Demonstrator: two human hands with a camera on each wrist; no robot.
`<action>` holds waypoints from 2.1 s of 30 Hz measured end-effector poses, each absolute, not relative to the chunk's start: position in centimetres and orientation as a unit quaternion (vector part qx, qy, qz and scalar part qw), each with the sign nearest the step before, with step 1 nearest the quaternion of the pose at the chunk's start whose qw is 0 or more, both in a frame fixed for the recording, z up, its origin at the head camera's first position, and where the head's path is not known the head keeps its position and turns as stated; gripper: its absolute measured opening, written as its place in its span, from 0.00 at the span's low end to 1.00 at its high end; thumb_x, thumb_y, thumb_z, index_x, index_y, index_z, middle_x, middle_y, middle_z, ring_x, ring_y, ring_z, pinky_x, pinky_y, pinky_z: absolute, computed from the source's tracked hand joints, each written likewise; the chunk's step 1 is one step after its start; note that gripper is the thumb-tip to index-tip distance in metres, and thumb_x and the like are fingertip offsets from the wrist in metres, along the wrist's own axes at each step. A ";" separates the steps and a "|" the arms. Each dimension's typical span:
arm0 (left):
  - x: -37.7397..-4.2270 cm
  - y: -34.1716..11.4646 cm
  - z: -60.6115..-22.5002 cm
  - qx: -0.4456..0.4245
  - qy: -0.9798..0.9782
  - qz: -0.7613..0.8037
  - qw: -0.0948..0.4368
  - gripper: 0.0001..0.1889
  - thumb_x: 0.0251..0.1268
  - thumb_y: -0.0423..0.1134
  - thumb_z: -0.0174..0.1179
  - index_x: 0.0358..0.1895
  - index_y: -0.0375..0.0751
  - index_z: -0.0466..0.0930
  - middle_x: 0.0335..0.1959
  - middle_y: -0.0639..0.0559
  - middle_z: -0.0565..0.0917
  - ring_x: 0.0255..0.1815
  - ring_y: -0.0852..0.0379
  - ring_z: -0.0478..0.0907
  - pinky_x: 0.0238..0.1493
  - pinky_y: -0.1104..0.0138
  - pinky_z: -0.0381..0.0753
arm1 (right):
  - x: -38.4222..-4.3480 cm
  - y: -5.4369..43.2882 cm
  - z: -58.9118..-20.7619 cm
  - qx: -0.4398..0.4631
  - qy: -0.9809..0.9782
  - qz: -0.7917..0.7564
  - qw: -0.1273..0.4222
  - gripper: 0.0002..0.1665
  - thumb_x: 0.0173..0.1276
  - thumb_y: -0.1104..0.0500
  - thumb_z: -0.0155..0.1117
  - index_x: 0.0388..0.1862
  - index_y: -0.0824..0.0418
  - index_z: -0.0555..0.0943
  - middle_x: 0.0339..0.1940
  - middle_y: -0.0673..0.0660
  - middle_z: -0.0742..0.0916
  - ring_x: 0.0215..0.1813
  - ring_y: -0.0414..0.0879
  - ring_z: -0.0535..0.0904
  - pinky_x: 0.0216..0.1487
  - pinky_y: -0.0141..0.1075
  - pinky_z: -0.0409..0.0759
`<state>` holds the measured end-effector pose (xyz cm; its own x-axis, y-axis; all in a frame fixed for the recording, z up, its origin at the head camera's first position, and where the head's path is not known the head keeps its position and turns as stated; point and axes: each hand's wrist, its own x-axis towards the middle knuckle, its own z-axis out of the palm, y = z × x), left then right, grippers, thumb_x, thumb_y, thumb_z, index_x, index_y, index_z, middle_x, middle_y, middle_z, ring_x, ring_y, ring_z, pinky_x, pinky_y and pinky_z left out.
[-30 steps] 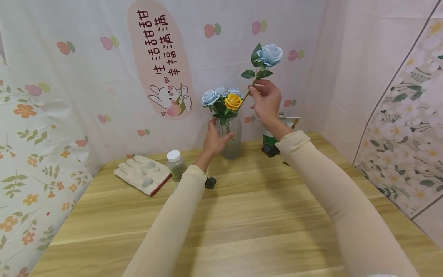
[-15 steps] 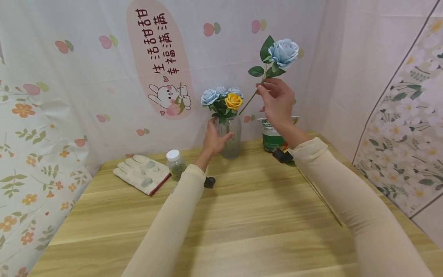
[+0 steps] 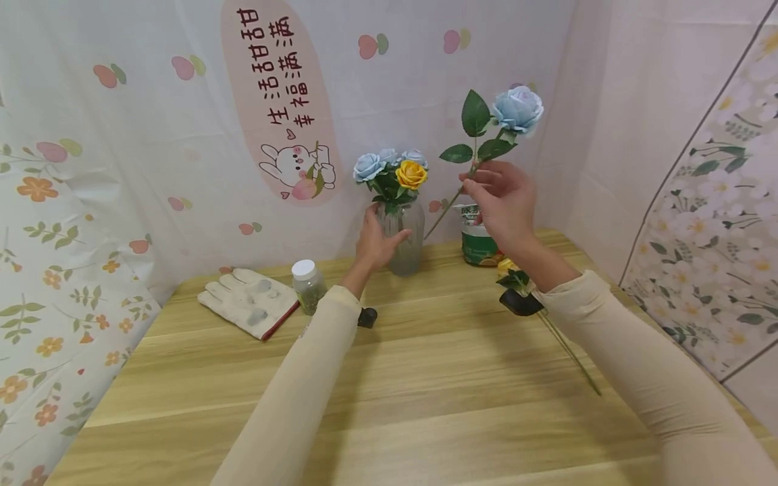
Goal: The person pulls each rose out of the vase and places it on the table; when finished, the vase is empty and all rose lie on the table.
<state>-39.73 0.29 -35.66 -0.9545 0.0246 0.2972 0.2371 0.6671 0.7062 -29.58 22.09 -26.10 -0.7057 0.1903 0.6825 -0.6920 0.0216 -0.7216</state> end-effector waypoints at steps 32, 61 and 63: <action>-39.5 0.0 -35.4 -0.080 -0.901 -0.404 0.140 0.50 0.60 0.63 0.65 0.77 0.48 0.46 0.76 0.46 0.60 0.73 0.44 0.63 0.66 0.42 0.63 | -27.0 26.9 -31.3 0.180 -0.785 0.592 0.031 0.17 0.69 0.66 0.66 0.56 0.57 0.80 0.40 0.49 0.91 0.34 0.41 0.87 0.16 0.34 0.71; -39.6 0.2 -35.6 -0.076 -0.899 -0.408 0.139 0.50 0.60 0.61 0.66 0.77 0.49 0.46 0.76 0.46 0.60 0.72 0.44 0.64 0.64 0.42 0.64 | -29.0 30.3 -34.8 0.109 -0.829 0.535 -0.122 0.31 0.70 0.63 0.64 0.67 0.74 0.66 0.41 0.46 0.90 0.39 0.44 0.87 0.19 0.32 0.68; -39.6 0.2 -35.5 -0.077 -0.900 -0.407 0.139 0.50 0.60 0.61 0.66 0.77 0.48 0.46 0.76 0.46 0.60 0.72 0.44 0.64 0.64 0.42 0.64 | -29.2 30.6 -35.2 0.111 -0.830 0.531 -0.130 0.32 0.70 0.63 0.64 0.67 0.75 0.65 0.41 0.47 0.90 0.39 0.45 0.87 0.19 0.32 0.68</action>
